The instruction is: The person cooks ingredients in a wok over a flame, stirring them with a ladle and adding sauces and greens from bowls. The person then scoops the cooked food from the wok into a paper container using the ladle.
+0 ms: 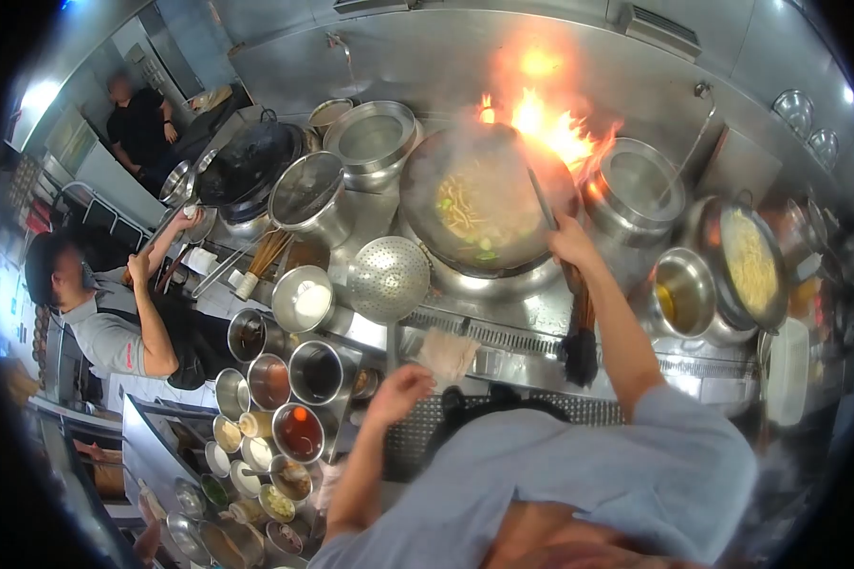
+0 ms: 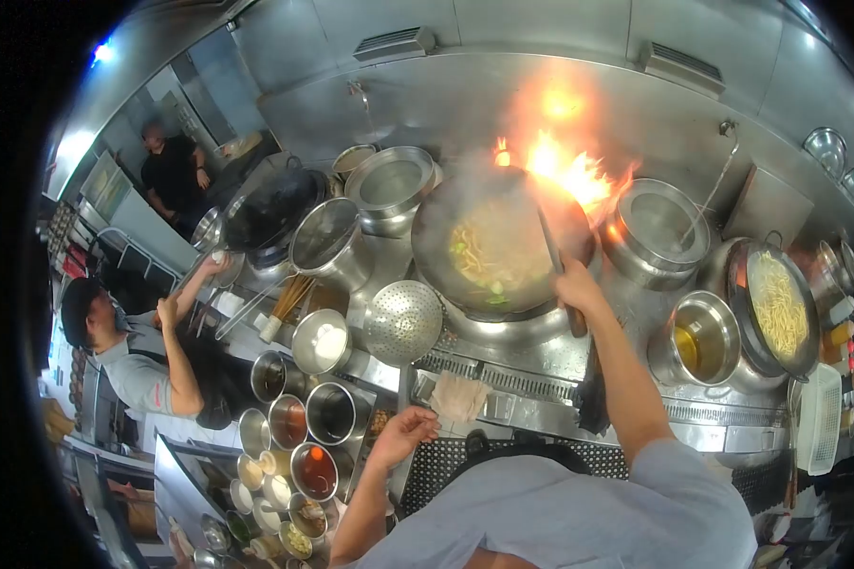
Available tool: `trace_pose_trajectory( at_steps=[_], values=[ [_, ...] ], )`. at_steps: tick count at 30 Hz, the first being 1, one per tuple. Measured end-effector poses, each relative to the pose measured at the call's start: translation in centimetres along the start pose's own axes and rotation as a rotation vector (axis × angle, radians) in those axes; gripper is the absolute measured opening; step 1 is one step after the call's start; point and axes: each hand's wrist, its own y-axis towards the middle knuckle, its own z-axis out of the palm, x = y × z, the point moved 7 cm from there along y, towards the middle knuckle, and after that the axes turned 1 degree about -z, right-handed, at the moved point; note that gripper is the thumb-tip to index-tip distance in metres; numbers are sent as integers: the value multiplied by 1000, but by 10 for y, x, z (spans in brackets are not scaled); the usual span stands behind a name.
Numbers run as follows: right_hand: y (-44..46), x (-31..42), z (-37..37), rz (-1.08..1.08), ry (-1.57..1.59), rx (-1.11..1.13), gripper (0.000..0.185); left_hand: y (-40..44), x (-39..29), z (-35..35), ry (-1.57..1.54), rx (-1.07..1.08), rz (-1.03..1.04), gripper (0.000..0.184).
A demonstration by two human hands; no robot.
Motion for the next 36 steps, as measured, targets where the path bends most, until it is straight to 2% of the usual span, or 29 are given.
trace_pose_trajectory(
  at_steps=[2, 3, 5, 7, 9, 10, 11, 12, 14, 16, 17, 19, 20, 21, 23, 24, 26, 28, 30, 32, 34, 36],
  values=[
    [18, -12, 10, 64, 49, -54, 40, 2, 16, 9, -15, 5, -28, 18],
    [26, -23, 18, 59, 49, -54, 40, 3, 26, 13, -31, 8, -54, 20],
    [28, -56, 49, 224, 431, 155, 27, 4, 52, 17, -67, -11, -54, 20],
    [-17, -55, 57, 297, 688, 320, 15, -3, 71, 22, -107, -56, -85, 21],
    [-76, -25, 35, 348, 930, 332, 12, -16, 76, 25, -106, -86, -124, 21],
    [-90, -25, 21, 408, 898, 339, 8, -25, 83, 25, -92, -102, -166, 20],
    [-99, -36, 3, 464, 747, 314, 25, -30, 97, 21, -82, -118, -176, 21],
    [-103, -35, -3, 473, 751, 317, 25, -35, 100, 21, -82, -122, -187, 21],
    [-95, -29, -27, 303, 145, 281, 43, -41, 101, 19, -104, -152, -203, 27],
    [-66, -25, -19, 67, -257, 98, 53, -32, 108, 16, -75, -132, -207, 26],
    [-50, -33, -4, 8, -293, 23, 53, -27, 108, 16, -55, -125, -200, 25],
    [-20, -52, 32, 63, -173, 34, 54, -14, 93, 25, -89, -80, -202, 24],
    [-14, -60, 47, 167, -8, 117, 56, -7, 84, 27, -134, -60, -192, 23],
    [-19, -54, 44, 171, -4, 103, 56, -2, 78, 27, -126, -48, -192, 23],
    [-46, -31, 44, 235, 200, 280, 60, 3, 67, 22, 28, -43, -124, 25],
    [-60, -17, 31, 240, 196, 276, 60, 4, 68, 21, 23, -37, -125, 25],
    [-86, 11, 4, 63, -177, 310, 64, 2, 74, 10, 17, -108, -130, 24],
    [-107, 3, -22, -121, -522, 217, 66, -2, 83, 5, 69, -107, -134, 24],
    [-144, 28, -43, -128, -745, 209, 68, -7, 104, -1, 93, -133, -185, 26],
    [-178, 55, -62, 68, -739, 319, 69, -11, 115, -1, 72, -124, -210, 29],
    [-199, 58, -72, 51, -713, 373, 69, -14, 121, 0, 203, -107, -267, 31],
    [-208, 48, -70, 40, -681, 406, 69, -11, 125, 3, 208, -82, -278, 32]
  ],
)
